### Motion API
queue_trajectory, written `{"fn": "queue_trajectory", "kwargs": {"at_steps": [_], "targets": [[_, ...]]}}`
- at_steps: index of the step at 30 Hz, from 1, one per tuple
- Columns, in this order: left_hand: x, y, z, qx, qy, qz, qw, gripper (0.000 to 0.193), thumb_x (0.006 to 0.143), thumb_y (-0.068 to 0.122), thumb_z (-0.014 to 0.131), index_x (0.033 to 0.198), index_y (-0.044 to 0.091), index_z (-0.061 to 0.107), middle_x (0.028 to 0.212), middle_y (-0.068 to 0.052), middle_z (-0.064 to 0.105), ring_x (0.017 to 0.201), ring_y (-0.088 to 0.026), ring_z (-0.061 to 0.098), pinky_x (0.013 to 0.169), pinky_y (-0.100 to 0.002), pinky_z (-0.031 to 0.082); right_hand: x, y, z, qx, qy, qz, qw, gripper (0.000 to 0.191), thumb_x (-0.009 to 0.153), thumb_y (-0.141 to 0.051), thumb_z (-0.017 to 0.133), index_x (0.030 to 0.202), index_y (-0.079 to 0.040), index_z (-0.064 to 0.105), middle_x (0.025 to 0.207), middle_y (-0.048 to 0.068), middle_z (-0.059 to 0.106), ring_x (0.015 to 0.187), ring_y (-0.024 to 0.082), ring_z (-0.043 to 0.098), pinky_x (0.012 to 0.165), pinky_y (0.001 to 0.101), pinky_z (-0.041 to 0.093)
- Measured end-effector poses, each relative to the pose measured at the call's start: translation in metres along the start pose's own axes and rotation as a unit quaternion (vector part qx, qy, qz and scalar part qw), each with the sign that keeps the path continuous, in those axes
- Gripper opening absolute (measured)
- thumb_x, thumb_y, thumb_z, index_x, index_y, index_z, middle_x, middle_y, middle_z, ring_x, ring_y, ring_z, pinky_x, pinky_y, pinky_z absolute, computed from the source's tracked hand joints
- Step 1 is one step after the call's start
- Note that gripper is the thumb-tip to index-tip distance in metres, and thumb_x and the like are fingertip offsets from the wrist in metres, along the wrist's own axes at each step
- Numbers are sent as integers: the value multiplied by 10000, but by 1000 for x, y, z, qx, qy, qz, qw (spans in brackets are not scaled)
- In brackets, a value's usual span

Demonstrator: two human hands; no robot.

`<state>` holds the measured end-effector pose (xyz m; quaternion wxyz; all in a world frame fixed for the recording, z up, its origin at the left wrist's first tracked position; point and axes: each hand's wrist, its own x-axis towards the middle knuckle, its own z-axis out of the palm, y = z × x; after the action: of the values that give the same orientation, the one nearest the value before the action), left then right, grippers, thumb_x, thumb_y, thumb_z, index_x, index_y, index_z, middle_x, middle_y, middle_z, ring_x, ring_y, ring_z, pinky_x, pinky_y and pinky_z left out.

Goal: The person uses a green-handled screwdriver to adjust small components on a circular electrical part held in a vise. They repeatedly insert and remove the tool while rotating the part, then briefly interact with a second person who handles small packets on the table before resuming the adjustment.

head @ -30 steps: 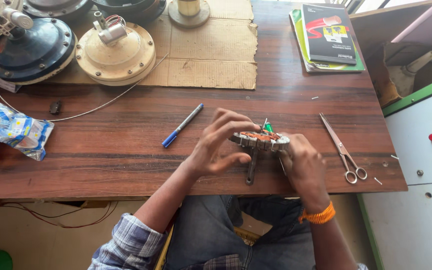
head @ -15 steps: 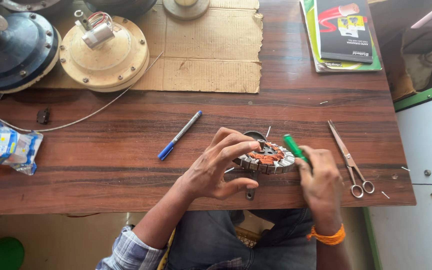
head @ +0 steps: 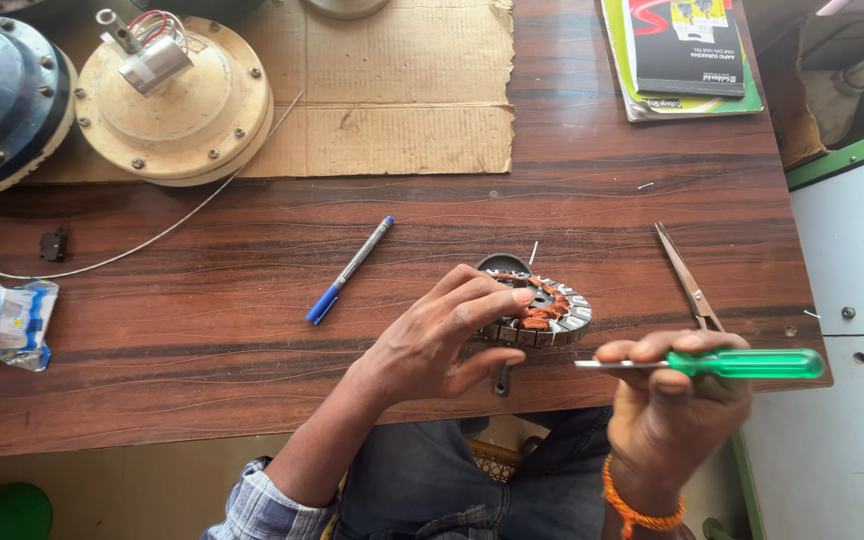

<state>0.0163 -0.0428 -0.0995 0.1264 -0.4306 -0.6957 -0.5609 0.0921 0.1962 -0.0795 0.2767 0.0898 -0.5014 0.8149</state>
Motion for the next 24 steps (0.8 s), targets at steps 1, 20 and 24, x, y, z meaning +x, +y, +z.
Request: {"fn": "queue_trajectory", "kwargs": {"at_steps": [1, 20, 24], "targets": [[-1, 2, 0, 0, 1, -2, 1000, 779, 937, 216, 833, 1562, 198, 369, 1267, -76, 652, 1165, -301, 626, 1018, -427, 568, -2, 3, 6, 7, 3, -3, 1000, 323, 997, -108, 823, 1178, 7, 583, 978, 167, 714, 902, 285, 753, 844, 479, 651], [-3, 1, -3, -10, 5, -2, 1000, 897, 941, 305, 817, 1621, 209, 240, 1239, -74, 681, 1159, -281, 646, 1008, -440, 569, 2, 12, 46, -111, -10, 15, 994, 487, 992, 5, 732, 1373, 8, 429, 1048, 160, 695, 993, 307, 765, 867, 428, 623], [-4, 2, -4, -14, 3, -1, 1000, 910, 954, 307, 813, 1634, 205, 217, 1244, -72, 682, 1160, -275, 643, 1012, -437, 566, 5, 10, 46, -84, -6, 37, 996, 483, 988, 11, 729, 1378, 14, 443, 1053, 162, 696, 1006, 307, 761, 858, 413, 650]]}}
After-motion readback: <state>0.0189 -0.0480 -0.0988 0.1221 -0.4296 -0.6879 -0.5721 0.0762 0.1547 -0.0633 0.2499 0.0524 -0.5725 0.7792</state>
